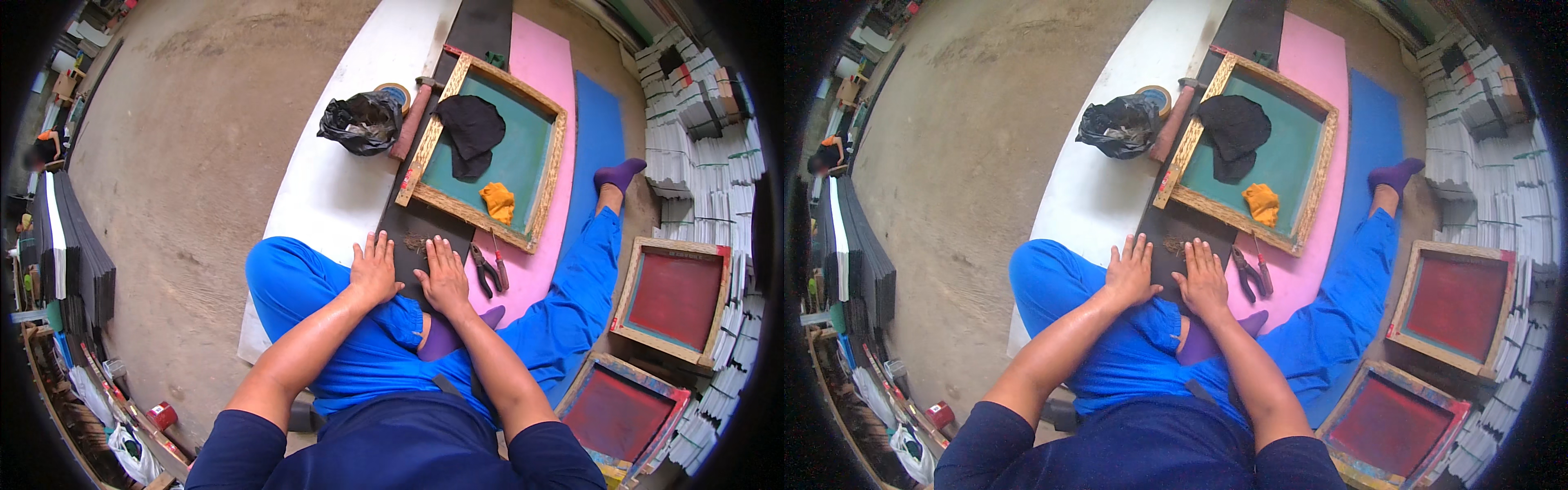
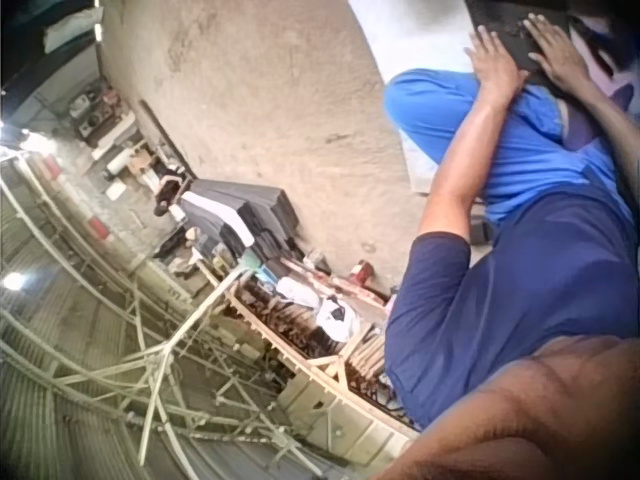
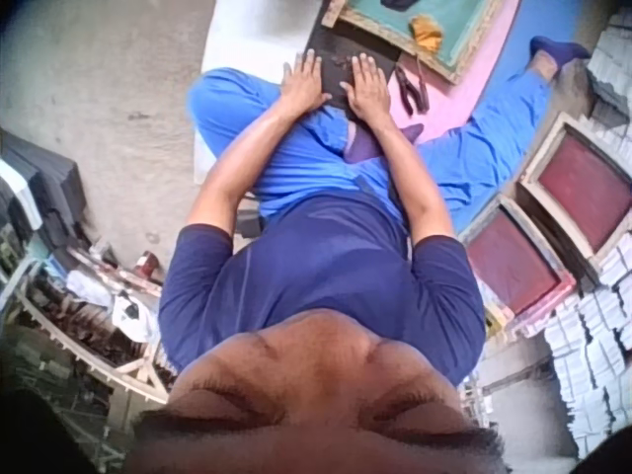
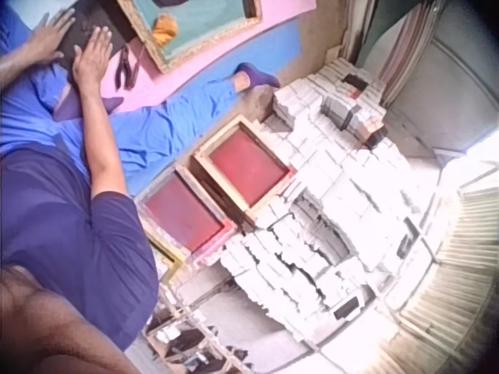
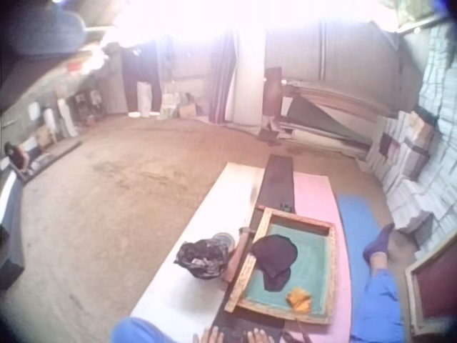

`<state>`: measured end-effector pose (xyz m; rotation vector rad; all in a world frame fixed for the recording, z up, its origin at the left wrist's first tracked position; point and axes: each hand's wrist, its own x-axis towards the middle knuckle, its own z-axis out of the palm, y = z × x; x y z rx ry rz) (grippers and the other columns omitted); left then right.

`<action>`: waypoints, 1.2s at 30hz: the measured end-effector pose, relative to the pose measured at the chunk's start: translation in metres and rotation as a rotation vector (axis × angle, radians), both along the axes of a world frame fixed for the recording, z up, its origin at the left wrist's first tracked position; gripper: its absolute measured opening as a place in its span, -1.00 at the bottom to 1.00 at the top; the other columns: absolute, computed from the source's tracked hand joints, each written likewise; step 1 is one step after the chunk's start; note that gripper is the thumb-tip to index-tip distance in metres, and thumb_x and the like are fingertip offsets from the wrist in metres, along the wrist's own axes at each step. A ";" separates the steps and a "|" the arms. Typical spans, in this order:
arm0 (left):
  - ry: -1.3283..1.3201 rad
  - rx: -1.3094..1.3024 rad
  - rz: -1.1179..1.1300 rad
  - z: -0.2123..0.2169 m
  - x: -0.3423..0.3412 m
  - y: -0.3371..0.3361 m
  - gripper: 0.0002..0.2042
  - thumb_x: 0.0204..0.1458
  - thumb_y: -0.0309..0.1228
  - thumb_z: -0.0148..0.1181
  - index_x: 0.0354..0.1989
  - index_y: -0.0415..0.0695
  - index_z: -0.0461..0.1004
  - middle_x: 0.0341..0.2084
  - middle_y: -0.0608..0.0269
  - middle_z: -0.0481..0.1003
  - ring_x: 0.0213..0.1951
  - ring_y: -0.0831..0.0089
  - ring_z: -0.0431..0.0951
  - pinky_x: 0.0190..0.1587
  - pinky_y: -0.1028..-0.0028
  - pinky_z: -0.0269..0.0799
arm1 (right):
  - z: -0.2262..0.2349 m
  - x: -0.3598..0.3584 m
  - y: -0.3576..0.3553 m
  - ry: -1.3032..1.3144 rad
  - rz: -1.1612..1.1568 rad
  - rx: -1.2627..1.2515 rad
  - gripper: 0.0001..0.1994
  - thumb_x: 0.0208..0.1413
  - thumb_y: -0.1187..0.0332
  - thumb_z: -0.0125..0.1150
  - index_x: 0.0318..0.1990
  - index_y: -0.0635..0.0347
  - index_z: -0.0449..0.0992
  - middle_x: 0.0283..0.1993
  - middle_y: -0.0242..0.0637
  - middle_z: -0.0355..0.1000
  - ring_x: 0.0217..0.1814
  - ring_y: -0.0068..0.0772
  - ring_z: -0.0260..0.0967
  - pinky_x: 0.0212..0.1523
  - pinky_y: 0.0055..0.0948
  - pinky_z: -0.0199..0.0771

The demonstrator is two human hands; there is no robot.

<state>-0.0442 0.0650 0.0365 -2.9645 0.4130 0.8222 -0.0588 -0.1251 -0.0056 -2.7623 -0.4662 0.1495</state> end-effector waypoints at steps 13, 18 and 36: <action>-0.047 -0.051 -0.051 -0.008 -0.010 -0.002 -0.01 -0.09 0.15 0.26 0.42 -0.20 -0.01 0.46 0.03 -0.11 0.46 0.02 -0.15 0.36 -0.09 -0.04 | -0.011 -0.007 0.027 0.028 0.006 -0.081 -0.23 0.21 -0.10 -0.02 0.41 0.27 0.05 0.51 -0.05 -0.08 0.56 -0.05 -0.19 0.43 0.11 -0.12; -0.100 -0.128 -0.110 -0.015 -0.004 -0.003 0.00 -0.13 0.11 0.31 0.42 -0.18 0.00 0.45 0.09 -0.09 0.46 0.02 -0.14 0.37 -0.07 -0.05 | -0.008 -0.014 0.018 0.036 -0.205 -0.102 -0.22 0.19 -0.08 0.02 0.41 0.27 0.04 0.51 -0.06 -0.08 0.57 -0.09 -0.22 0.44 0.11 -0.15; -0.113 -0.298 0.036 -0.026 0.015 -0.005 -0.12 -0.09 -0.17 0.25 0.43 -0.15 -0.03 0.44 -0.07 -0.13 0.45 -0.12 -0.16 0.36 -0.14 -0.05 | -0.013 -0.004 0.029 0.008 -0.146 -0.022 -0.22 0.14 -0.03 0.12 0.39 0.27 0.09 0.49 -0.07 -0.03 0.56 -0.06 -0.19 0.44 0.06 -0.13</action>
